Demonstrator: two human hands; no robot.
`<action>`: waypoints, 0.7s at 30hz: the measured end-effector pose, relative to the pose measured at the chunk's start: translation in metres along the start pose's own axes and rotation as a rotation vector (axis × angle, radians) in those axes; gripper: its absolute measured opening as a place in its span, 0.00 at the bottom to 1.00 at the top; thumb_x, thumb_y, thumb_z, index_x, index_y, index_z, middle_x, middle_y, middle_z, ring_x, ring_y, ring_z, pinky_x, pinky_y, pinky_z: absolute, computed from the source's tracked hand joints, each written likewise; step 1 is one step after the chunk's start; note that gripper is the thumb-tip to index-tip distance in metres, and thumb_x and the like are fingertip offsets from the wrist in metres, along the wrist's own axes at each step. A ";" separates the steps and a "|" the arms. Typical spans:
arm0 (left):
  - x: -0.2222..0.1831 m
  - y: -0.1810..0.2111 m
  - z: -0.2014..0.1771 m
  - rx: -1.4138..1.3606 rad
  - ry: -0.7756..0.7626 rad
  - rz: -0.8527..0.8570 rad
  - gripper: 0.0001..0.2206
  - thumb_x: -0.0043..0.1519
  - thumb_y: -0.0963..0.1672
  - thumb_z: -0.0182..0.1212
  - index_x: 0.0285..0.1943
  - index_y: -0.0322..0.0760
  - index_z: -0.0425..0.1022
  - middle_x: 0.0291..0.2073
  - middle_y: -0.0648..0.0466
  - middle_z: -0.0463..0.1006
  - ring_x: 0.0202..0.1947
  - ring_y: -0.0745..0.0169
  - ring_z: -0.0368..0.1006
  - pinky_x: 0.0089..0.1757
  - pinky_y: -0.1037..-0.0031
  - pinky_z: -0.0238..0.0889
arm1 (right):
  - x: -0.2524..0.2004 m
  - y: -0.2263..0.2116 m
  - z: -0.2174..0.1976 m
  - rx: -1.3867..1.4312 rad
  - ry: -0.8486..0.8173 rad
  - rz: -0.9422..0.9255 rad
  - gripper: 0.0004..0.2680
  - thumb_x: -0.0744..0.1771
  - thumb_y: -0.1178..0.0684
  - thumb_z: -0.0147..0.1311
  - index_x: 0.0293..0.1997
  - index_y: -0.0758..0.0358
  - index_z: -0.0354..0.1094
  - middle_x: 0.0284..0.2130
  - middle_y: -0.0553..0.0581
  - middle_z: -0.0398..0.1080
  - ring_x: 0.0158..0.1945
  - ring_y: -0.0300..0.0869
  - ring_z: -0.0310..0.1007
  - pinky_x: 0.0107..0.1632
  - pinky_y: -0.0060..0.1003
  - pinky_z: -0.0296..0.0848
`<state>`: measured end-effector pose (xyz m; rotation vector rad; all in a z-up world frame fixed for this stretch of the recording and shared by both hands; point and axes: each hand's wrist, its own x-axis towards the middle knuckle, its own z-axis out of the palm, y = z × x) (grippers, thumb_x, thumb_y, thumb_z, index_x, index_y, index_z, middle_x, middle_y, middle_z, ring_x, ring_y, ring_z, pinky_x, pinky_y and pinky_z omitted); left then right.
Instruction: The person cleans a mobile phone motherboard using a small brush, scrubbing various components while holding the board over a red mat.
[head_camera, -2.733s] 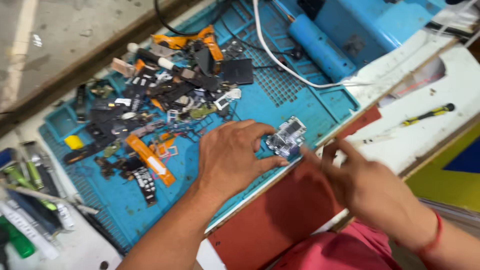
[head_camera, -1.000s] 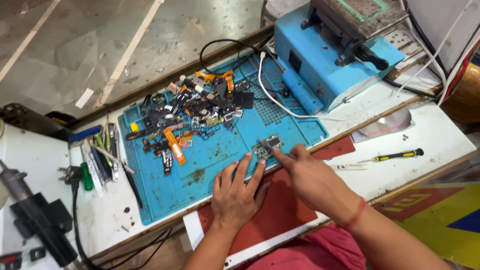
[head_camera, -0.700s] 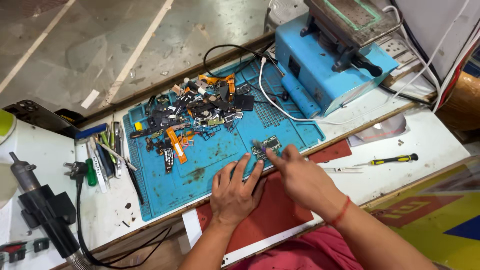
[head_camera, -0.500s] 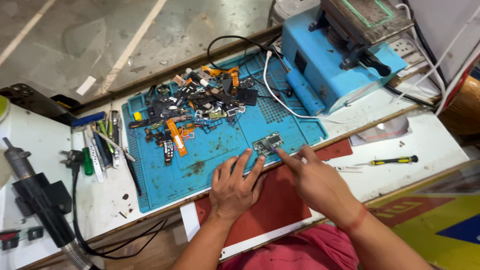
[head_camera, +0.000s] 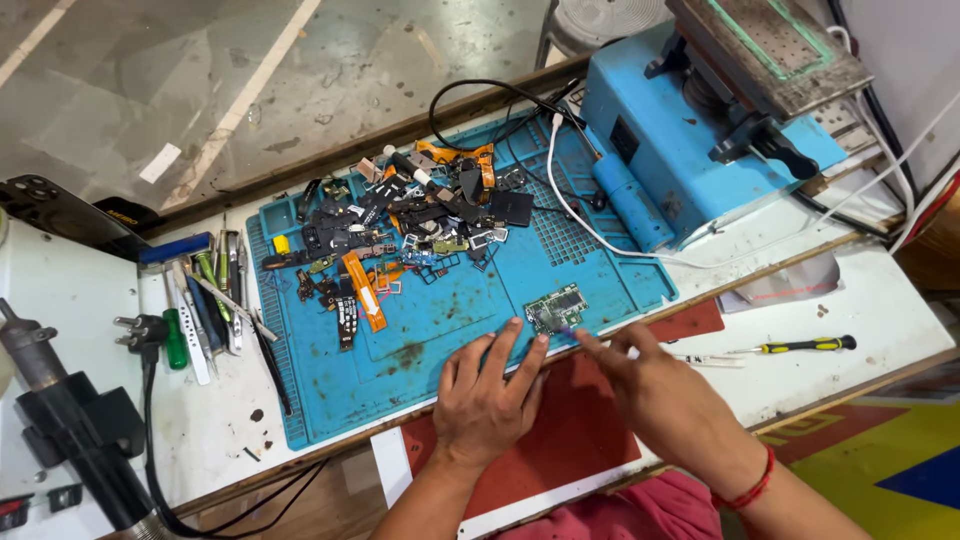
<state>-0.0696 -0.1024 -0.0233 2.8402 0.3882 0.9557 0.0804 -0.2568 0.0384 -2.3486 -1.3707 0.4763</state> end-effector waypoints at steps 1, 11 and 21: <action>0.002 -0.003 0.002 0.001 0.014 0.001 0.19 0.59 0.48 0.66 0.60 0.52 0.79 0.59 0.52 0.77 0.50 0.52 0.73 0.48 0.62 0.66 | 0.009 0.002 0.002 -0.027 0.053 -0.058 0.22 0.63 0.59 0.53 0.67 0.54 0.66 0.43 0.62 0.69 0.33 0.56 0.76 0.34 0.49 0.75; -0.005 -0.004 0.003 -0.060 0.060 -0.030 0.15 0.59 0.48 0.66 0.55 0.50 0.81 0.58 0.54 0.78 0.51 0.54 0.73 0.48 0.63 0.67 | 0.006 0.005 0.016 -0.069 0.140 0.056 0.21 0.65 0.62 0.49 0.66 0.47 0.68 0.41 0.61 0.71 0.32 0.57 0.76 0.35 0.51 0.75; -0.009 -0.001 0.004 -0.063 0.065 -0.049 0.15 0.59 0.48 0.67 0.56 0.51 0.81 0.57 0.56 0.77 0.51 0.56 0.72 0.49 0.63 0.66 | -0.006 0.004 0.020 -0.144 0.222 -0.002 0.18 0.66 0.59 0.51 0.65 0.48 0.67 0.43 0.63 0.69 0.32 0.58 0.75 0.33 0.50 0.74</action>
